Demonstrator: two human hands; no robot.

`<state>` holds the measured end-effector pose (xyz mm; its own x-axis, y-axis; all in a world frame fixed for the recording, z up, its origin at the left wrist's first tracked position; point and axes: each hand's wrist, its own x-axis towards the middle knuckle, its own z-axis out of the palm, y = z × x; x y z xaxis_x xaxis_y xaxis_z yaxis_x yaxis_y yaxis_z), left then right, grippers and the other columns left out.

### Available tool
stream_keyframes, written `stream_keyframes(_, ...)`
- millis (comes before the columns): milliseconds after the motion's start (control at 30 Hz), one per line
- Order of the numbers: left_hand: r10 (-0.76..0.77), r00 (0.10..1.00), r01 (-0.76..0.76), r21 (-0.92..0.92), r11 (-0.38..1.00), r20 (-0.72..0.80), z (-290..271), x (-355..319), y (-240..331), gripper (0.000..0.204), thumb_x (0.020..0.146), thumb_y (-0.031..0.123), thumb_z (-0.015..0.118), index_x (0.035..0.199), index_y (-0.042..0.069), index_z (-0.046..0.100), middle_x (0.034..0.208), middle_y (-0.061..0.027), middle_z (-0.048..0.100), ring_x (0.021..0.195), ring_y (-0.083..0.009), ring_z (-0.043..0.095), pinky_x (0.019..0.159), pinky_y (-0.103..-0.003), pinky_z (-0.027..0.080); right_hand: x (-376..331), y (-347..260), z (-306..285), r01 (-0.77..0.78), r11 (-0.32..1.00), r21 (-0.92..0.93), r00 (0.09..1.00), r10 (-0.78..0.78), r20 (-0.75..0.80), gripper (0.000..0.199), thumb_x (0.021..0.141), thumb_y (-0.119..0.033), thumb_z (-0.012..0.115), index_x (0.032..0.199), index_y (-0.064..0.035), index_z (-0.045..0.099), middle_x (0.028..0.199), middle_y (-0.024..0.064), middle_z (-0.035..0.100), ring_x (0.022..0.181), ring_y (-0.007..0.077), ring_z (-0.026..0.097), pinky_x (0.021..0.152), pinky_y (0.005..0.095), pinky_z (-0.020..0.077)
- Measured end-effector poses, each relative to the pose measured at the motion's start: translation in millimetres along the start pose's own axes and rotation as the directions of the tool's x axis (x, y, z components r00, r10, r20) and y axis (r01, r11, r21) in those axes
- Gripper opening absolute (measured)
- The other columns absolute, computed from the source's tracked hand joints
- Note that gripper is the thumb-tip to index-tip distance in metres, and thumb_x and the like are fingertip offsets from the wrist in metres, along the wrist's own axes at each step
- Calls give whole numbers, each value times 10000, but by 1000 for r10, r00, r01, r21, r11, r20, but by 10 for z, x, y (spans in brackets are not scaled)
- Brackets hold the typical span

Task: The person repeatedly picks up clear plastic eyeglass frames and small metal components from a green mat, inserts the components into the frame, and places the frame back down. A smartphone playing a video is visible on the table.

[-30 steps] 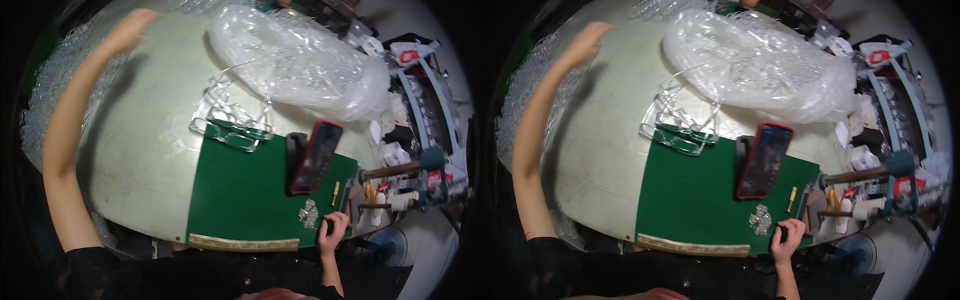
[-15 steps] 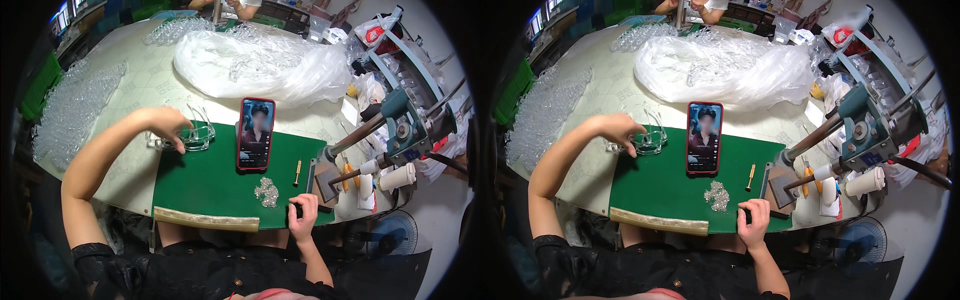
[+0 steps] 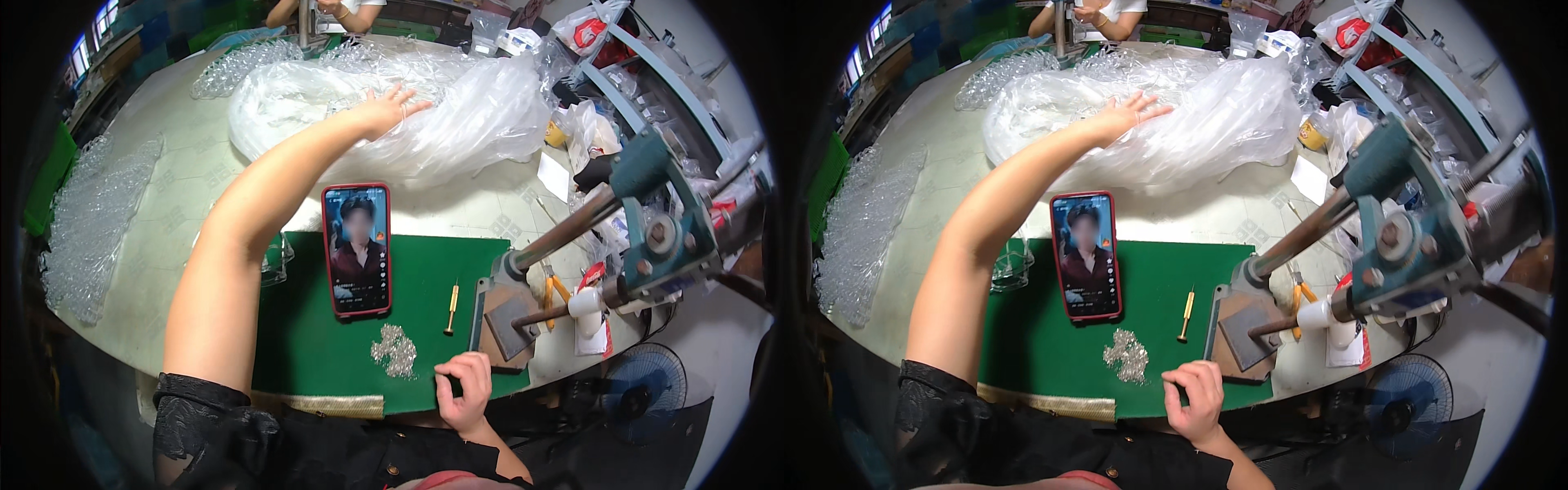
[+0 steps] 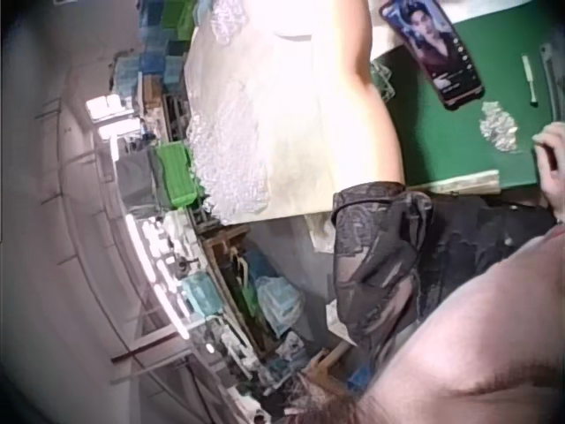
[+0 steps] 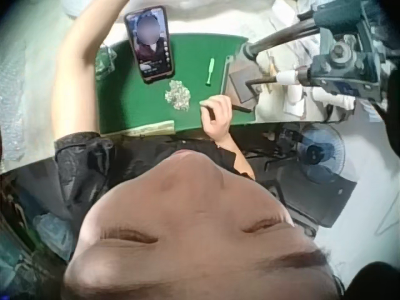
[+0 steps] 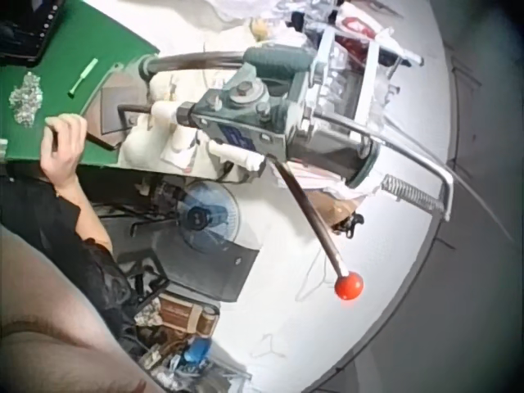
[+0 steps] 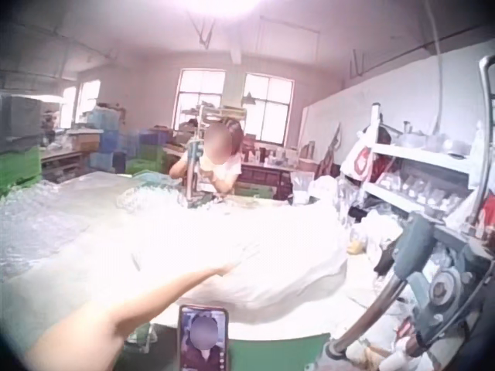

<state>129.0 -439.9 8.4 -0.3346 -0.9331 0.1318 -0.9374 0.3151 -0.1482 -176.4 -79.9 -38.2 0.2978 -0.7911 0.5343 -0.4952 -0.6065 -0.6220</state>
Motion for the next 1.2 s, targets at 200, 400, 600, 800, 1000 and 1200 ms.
stream_keyframes(200,228,963,-212,-122,970,145,682,261,-305,664,893,196,494,1489,316,228,1571,-145,76,1365,-436,283,1057,-516,364,28,2,23,-56,998,9,997,55,55,196,645,56,674,817,-35,646,772,85,583,729,276,556,660,343,455)
stream_keyframes(400,-112,948,165,-159,973,297,196,301,-6,718,822,125,574,1462,309,304,1563,-160,102,1300,-419,391,988,-490,449,72,-14,53,-93,996,-19,989,94,117,185,647,60,676,806,-28,643,747,87,610,700,267,577,641,336,462)
stream_keyframes(600,61,980,-38,-127,991,189,404,367,-219,537,843,130,545,1353,277,465,1363,-196,417,1080,-386,581,917,-456,493,85,-3,82,-121,992,-28,987,124,102,169,678,73,669,813,-22,635,725,92,613,673,267,577,626,329,460)
stream_keyframes(800,-30,985,26,-25,999,-173,-124,310,-553,425,765,-21,617,1161,132,595,1260,-181,487,911,-346,641,757,-397,560,48,-6,83,-114,993,-21,990,116,85,164,695,76,665,824,-19,630,715,98,609,658,267,573,606,326,456)
stream_keyframes(1000,-46,895,118,136,984,-444,-1115,-542,-919,218,866,185,454,913,61,627,957,-177,641,957,-275,604,762,-426,466,50,-29,65,-86,996,6,993,85,86,150,707,76,644,827,-12,623,727,112,605,664,286,569,622,342,458)
stream_keyframes(1200,-201,958,102,411,906,206,-974,-1725,-1056,440,690,-6,654,1116,94,614,1140,-199,550,902,-366,636,743,-425,548,-22,-48,163,-77,993,92,994,68,89,137,726,75,620,843,5,615,743,118,592,679,276,557,620,343,444)
